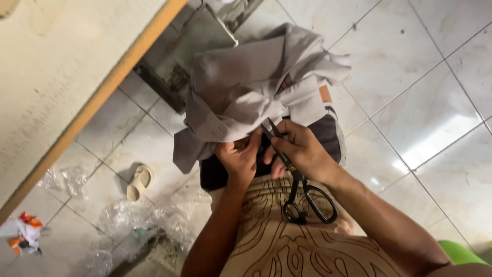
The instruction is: Inspecting a garment for quality and trimming loose threads with scissors.
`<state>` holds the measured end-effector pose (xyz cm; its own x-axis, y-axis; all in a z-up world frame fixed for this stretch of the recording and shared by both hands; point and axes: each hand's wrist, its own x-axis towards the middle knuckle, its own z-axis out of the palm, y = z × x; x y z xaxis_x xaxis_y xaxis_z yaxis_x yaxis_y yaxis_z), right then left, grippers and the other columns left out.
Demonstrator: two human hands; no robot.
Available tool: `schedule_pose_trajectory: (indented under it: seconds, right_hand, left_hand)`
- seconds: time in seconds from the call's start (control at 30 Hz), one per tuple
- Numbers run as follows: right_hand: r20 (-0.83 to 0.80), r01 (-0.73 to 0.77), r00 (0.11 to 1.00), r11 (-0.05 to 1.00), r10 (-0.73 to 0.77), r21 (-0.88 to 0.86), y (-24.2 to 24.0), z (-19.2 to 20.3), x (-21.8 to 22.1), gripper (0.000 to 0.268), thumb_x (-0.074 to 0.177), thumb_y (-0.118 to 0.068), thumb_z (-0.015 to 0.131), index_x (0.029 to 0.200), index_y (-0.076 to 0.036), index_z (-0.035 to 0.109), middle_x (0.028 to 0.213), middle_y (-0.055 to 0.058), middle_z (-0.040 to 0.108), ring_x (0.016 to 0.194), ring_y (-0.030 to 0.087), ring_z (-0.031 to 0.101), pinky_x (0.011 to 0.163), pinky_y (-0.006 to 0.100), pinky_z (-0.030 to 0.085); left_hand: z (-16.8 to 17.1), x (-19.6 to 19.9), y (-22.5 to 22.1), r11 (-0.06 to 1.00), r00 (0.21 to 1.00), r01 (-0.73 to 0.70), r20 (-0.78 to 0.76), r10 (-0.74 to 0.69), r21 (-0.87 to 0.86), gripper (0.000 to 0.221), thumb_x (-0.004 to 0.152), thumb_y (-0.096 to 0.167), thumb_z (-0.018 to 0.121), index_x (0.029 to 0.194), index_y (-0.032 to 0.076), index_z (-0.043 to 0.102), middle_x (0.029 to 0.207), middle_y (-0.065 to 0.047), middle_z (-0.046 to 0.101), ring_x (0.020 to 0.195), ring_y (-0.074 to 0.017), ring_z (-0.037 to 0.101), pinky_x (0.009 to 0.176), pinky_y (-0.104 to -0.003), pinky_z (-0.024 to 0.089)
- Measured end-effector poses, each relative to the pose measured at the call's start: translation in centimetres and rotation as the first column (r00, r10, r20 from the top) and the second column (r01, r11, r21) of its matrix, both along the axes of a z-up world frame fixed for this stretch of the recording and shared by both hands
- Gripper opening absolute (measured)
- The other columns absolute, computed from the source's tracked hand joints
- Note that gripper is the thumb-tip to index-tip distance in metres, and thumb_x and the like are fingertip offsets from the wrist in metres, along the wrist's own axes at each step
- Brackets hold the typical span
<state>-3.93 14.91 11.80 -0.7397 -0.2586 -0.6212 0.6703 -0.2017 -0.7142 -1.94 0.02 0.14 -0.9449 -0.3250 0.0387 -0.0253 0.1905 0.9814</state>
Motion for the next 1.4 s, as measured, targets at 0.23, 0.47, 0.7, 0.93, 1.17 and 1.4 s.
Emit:
schedule_pose_trajectory:
  seconds: [0.23, 0.47, 0.7, 0.93, 1.17, 1.4]
  right_hand:
    - [-0.024, 0.207, 0.977, 0.974, -0.210, -0.094, -0.5, -4.5, 1.7, 0.013, 0.100, 0.003, 0.046, 0.110, 0.009, 0.051, 0.061, 0.023, 0.058, 0.030, 0.025, 0.056, 0.029, 0.034, 0.047]
    - [-0.060, 0.255, 0.964, 0.964, -0.259, -0.078, -1.0, -3.5, 1.4, 0.016, 0.098, 0.003, 0.049, 0.111, 0.012, 0.053, 0.060, 0.020, 0.055, 0.029, 0.019, 0.051, 0.028, 0.032, 0.041]
    - [-0.017, 0.292, 0.955, 0.950, -0.296, -0.112, -1.3, -3.2, 0.7, 0.016, 0.096, 0.004, 0.049, 0.108, 0.013, 0.054, 0.058, 0.017, 0.051, 0.028, 0.018, 0.049, 0.027, 0.029, 0.036]
    - [0.009, 0.285, 0.958, 0.951, -0.286, -0.122, -1.3, -3.1, 0.1, 0.014, 0.096, 0.002, 0.051, 0.105, 0.013, 0.054, 0.057, 0.016, 0.051, 0.029, 0.017, 0.050, 0.027, 0.027, 0.037]
    - [-0.011, 0.221, 0.975, 0.969, -0.223, -0.115, 0.1, -2.6, 0.8, 0.010, 0.099, 0.000, 0.050, 0.104, 0.008, 0.053, 0.054, 0.014, 0.047, 0.028, 0.017, 0.046, 0.027, 0.029, 0.034]
    - [0.007, 0.193, 0.981, 0.981, -0.193, -0.031, 2.1, -4.0, 2.9, 0.047, 0.102, -0.027, 0.066, 0.069, 0.006, 0.059, 0.040, 0.011, 0.043, 0.025, 0.012, 0.037, 0.023, 0.027, 0.029]
  left_hand:
    - [3.2, -1.8, 1.0, 0.996, 0.999, 0.029, -0.030, -0.026, 0.084, 0.034, 0.074, -0.007, 0.087, 0.106, -0.001, 0.077, 0.090, -0.014, 0.079, 0.080, -0.0142, 0.073, 0.068, -0.032, 0.057]
    - [2.4, -1.0, 1.5, 0.999, 1.000, 0.000, -0.025, -0.001, -0.037, 0.034, 0.068, -0.008, 0.085, 0.101, -0.002, 0.076, 0.087, -0.016, 0.078, 0.085, -0.0255, 0.077, 0.073, -0.035, 0.058]
    - [2.2, -0.7, 0.7, 0.999, 0.998, 0.031, -0.058, -0.031, 0.009, 0.032, 0.068, -0.005, 0.084, 0.099, 0.000, 0.078, 0.088, -0.013, 0.079, 0.088, -0.0196, 0.076, 0.082, -0.034, 0.058]
    - [2.5, -0.6, 0.8, 0.998, 0.997, 0.043, 0.064, -0.046, 0.047, 0.033, 0.070, -0.008, 0.081, 0.103, -0.005, 0.076, 0.090, -0.021, 0.077, 0.089, -0.0243, 0.076, 0.069, -0.037, 0.059]
    - [3.5, -0.2, 1.5, 0.939, 0.986, 0.064, 0.126, -0.112, 0.337, 0.034, 0.079, -0.006, 0.080, 0.113, -0.004, 0.073, 0.090, -0.015, 0.076, 0.081, -0.0101, 0.067, 0.060, -0.036, 0.055]
    - [0.3, 2.3, 3.2, 0.724, 0.973, -0.105, 0.222, -0.068, 0.682, 0.031, 0.084, 0.005, 0.081, 0.109, 0.000, 0.066, 0.089, -0.010, 0.071, 0.067, -0.0131, 0.065, 0.061, -0.028, 0.056]
